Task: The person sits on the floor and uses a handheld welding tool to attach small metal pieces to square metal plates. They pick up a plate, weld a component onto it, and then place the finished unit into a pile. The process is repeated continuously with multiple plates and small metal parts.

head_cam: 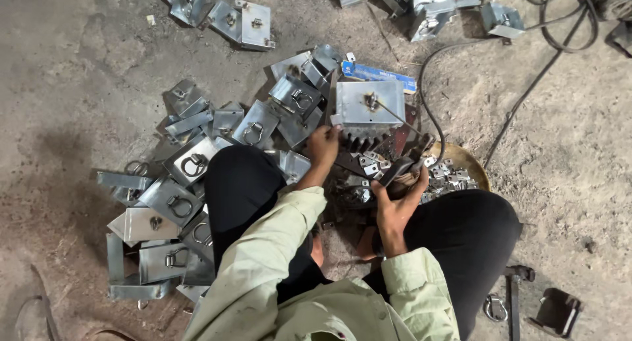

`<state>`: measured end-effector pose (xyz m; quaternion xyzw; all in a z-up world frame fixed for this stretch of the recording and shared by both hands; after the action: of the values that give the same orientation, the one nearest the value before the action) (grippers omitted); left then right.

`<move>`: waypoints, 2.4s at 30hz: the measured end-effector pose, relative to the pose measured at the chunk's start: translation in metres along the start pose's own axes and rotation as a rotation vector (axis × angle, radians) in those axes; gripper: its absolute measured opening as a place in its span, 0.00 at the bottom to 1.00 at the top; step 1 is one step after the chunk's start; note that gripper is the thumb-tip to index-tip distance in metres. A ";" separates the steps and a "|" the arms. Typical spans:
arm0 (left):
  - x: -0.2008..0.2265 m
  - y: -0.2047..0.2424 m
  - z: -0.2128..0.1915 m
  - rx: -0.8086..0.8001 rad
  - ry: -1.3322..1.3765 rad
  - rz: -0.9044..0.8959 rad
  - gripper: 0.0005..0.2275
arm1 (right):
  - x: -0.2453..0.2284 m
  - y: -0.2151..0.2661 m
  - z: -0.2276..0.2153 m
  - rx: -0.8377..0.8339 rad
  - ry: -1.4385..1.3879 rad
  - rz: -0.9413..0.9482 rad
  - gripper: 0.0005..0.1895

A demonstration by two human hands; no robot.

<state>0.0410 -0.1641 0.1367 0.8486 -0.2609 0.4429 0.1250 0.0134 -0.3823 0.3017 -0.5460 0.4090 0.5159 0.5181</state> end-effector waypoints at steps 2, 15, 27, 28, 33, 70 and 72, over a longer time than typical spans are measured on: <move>0.013 -0.007 -0.002 -0.115 0.084 -0.102 0.13 | -0.006 -0.001 0.006 -0.030 0.123 -0.039 0.50; 0.027 -0.008 -0.015 -0.172 0.096 -0.061 0.11 | -0.003 0.005 0.013 -0.141 0.339 -0.256 0.55; 0.001 -0.018 -0.013 0.127 0.097 -0.200 0.10 | -0.006 0.005 0.014 -0.165 0.385 -0.244 0.55; -0.005 -0.021 -0.016 0.158 0.123 -0.294 0.10 | -0.005 0.005 0.014 -0.152 0.340 -0.190 0.54; 0.006 -0.011 -0.008 -0.008 0.177 -0.018 0.08 | -0.005 0.002 0.012 -0.113 0.296 -0.095 0.53; 0.038 -0.001 -0.019 -0.140 -0.007 -0.179 0.11 | 0.003 0.004 0.012 -0.164 0.400 -0.173 0.54; 0.037 -0.001 -0.018 -0.113 -0.026 -0.132 0.11 | 0.002 0.004 0.012 -0.171 0.430 -0.213 0.54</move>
<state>0.0464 -0.1676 0.1770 0.8612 -0.2308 0.4072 0.1982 0.0082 -0.3706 0.3000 -0.7251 0.4049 0.3629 0.4227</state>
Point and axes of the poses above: each hand's wrist, its own y-axis away from the middle knuckle, its own z-axis out of the palm, x = y × z, the point moved 2 cm from there along -y, towards the middle knuckle, and after that the axes turned 8 degrees about -y, right-handed, at the moved point
